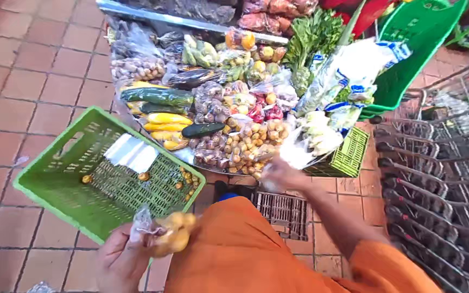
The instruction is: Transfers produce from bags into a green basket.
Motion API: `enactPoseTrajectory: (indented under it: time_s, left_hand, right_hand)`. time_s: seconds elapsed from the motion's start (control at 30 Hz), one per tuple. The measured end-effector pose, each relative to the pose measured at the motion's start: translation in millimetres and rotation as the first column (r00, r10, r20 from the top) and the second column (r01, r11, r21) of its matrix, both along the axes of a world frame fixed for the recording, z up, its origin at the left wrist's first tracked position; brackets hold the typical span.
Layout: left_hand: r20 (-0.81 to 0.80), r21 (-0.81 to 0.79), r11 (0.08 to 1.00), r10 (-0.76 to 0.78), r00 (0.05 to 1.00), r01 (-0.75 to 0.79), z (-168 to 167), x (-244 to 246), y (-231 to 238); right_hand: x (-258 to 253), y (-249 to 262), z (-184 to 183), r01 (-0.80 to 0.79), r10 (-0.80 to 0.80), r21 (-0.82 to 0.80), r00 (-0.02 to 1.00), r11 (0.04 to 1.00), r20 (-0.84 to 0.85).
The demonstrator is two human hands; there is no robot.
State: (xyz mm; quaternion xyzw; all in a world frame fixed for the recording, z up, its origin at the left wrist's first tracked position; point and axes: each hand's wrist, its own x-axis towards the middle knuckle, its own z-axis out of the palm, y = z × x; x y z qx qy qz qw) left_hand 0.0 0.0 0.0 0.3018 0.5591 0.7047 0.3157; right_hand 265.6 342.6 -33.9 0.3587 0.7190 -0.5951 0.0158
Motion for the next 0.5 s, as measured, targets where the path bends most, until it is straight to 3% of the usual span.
enactPoseTrajectory:
  time_s: [0.07,0.1,0.17,0.23,0.27,0.33,0.5]
  left_hand:
    - [0.093,0.039,0.998,0.035,0.995,-0.039,-8,13,68]
    - [0.174,0.008,0.997,0.074,0.982,-0.076,-13,23,99]
    - [0.346,-0.125,0.981,0.184,0.92,-0.149,-24,43,159]
    - [0.482,-0.287,0.941,0.306,0.821,-0.181,-40,60,215]
    - [0.512,-0.348,0.923,0.335,0.791,-0.165,-51,66,239]
    - [0.505,-0.431,0.896,0.335,0.795,-0.104,-77,78,278]
    - [0.388,-0.536,0.843,0.196,0.901,0.048,-126,95,347]
  right_hand:
    - [-18,-39,-52,-0.194,0.157,-0.275,0.976,0.942,-0.15]
    - [-22,-52,-69,-0.236,0.155,-0.379,0.961,0.895,-0.231]
    - [-24,-67,-83,-0.125,-0.081,-0.54,0.936,0.832,-0.342]
    - [-26,-59,-85,0.235,-0.464,-0.636,0.858,0.735,-0.219]
    - [-25,-44,-89,0.382,-0.58,-0.611,0.799,0.693,-0.158]
    - [-12,-4,-103,0.538,-0.66,-0.478,0.74,0.695,-0.126]
    - [10,81,-118,0.601,-0.626,-0.204,0.774,0.773,-0.096]
